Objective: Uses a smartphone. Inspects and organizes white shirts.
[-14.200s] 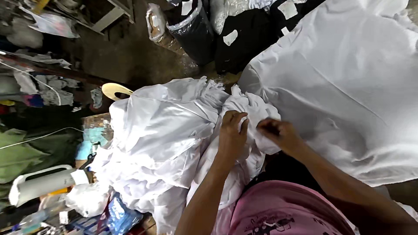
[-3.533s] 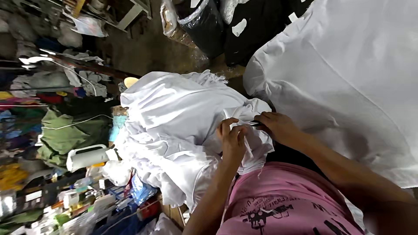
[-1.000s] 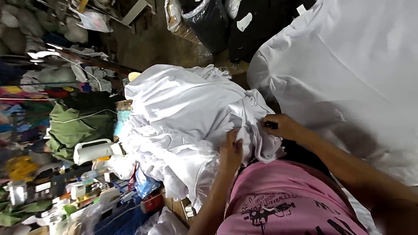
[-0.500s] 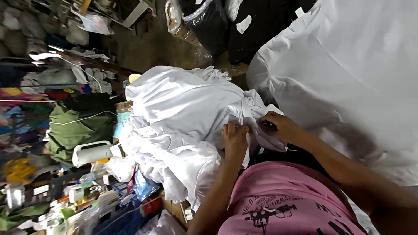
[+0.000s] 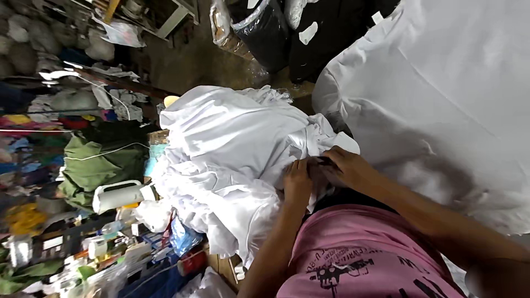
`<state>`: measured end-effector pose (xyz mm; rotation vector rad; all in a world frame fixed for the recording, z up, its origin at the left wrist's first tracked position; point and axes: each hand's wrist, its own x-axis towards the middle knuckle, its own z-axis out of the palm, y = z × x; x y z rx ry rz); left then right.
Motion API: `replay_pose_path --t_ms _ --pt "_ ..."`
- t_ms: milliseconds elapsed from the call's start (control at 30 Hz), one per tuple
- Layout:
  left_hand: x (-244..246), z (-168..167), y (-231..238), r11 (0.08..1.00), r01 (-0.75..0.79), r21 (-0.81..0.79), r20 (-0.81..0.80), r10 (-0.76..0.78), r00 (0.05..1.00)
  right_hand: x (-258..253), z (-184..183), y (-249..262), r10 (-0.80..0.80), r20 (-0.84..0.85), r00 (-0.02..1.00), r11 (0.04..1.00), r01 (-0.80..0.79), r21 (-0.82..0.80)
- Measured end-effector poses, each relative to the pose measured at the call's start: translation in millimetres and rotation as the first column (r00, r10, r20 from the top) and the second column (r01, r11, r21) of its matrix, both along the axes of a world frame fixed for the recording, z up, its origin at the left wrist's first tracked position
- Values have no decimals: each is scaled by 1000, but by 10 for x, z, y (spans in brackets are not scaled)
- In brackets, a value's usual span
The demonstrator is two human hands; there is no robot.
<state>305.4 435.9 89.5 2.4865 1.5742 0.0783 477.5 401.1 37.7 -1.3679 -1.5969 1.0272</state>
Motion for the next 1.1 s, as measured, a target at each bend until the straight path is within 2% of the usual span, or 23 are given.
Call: replay_pose_path --t_ms 67,167,300,400,467,500,567,633,700,767,867,933,1000,1033,1067,1100 --pt "-50 125 -83 1000 -12 -23 122 15 992 -44 -70 -69 9 110 994 993 -21 113" --pt "-135 195 -168 999 -7 40 241 -3 971 -127 -103 -102 -13 212 977 975 -34 218" --pt "-110 167 -191 997 -12 75 275 -10 962 -295 -104 -60 -44 234 971 961 -23 277" --pt "-22 179 -236 997 55 50 306 -68 950 -312 -127 8 -70 162 984 952 18 305" --pt "-21 262 -256 983 165 -82 309 -133 942 -192 -148 106 -139 45 989 963 125 238" --pt "-52 319 -247 954 218 -205 296 -152 943 -77 -171 167 -177 -40 983 973 181 146" --pt "-142 409 -189 836 283 -470 264 -174 949 207 -318 239 -231 -218 948 971 212 -108" --pt "-183 459 -113 763 316 -564 279 -184 943 444 -652 230 -219 -351 910 939 100 -328" --pt "-164 497 -18 811 318 -492 324 -169 931 522 -913 243 -99 -468 878 893 -129 -431" --pt "-114 550 127 892 296 -341 373 -160 914 401 -830 230 54 -517 854 862 -301 -408" --pt "68 606 460 959 230 -164 397 -150 905 -15 -292 -7 260 -524 811 888 -415 -200" --pt "297 551 735 964 234 -125 312 -186 932 -276 -51 -119 384 -492 781 860 -497 -117" --pt "564 394 986 940 205 -272 21 -207 978 -470 42 -144 499 -448 742 799 -594 -92" --pt "707 276 1083 906 123 -405 -194 -217 957 -534 67 -144 547 -420 724 765 -636 -99" --pt "844 131 1145 859 20 -512 -386 -251 888 -576 93 -145 581 -395 712 737 -666 -117" --pt "951 -41 1177 801 -71 -595 -510 -307 804 -601 117 -150 602 -365 710 716 -683 -147"
